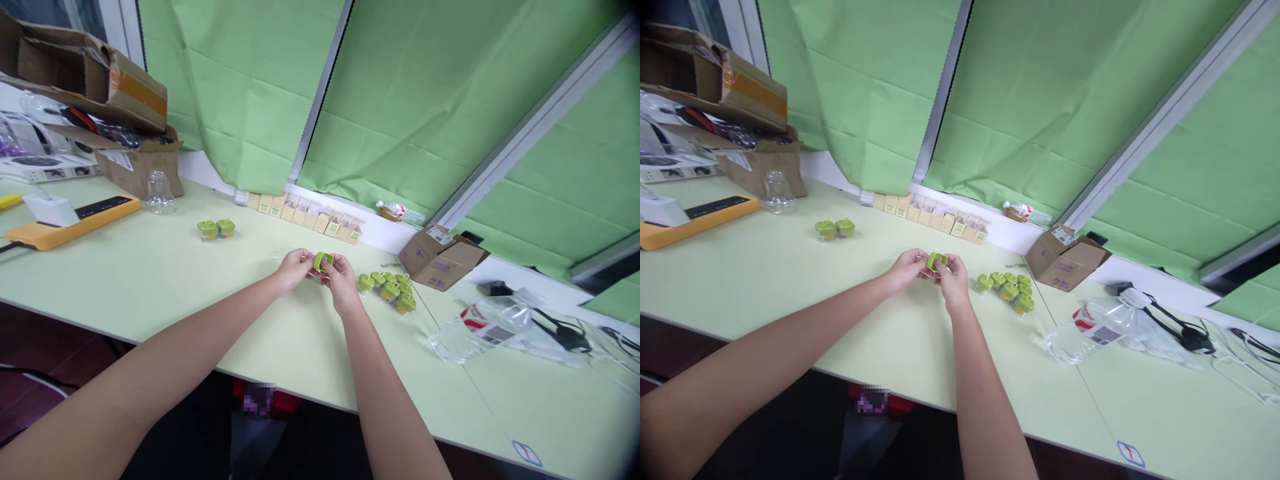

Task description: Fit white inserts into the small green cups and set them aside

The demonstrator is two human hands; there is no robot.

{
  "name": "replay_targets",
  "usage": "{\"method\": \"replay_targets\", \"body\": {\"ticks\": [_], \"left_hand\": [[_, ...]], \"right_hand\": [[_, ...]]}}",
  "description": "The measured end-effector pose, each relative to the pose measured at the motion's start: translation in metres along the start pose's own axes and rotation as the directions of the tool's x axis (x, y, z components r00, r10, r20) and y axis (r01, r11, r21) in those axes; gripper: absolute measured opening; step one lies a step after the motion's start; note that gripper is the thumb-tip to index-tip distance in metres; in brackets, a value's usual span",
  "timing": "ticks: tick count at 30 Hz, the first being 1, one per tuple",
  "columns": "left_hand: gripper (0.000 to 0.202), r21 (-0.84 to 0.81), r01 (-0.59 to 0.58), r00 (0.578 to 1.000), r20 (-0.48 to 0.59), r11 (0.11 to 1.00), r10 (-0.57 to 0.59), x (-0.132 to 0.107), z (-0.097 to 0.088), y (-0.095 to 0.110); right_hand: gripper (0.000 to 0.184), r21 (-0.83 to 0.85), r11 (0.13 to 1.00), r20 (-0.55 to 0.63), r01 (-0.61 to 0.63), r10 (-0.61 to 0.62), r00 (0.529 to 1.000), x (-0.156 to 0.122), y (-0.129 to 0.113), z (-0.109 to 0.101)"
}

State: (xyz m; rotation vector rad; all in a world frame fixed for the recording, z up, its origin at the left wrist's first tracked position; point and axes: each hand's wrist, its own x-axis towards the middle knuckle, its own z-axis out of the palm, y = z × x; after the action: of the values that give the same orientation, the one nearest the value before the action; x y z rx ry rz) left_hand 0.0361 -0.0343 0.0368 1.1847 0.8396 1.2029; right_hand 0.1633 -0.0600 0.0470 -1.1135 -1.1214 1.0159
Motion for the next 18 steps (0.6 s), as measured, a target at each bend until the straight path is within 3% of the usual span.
{"method": "replay_targets", "body": {"ticks": [11, 18], "left_hand": [[0.016, 0.026, 0.003, 1.000, -0.010, 1.000, -0.003, 0.0010, 0.0002, 0.0006], [0.017, -0.038, 0.001, 1.000, 0.024, 0.999, 0.000, -0.0020, -0.0016, 0.0024]], "right_hand": [[0.035, -0.013, 1.000, 0.021, 0.018, -0.018, 1.000, 0.0020, 0.0009, -0.0025], [0.038, 0.054, 0.998, 0.059, 0.020, -0.024, 0.998, -0.0008, -0.0004, 0.0007]]}}
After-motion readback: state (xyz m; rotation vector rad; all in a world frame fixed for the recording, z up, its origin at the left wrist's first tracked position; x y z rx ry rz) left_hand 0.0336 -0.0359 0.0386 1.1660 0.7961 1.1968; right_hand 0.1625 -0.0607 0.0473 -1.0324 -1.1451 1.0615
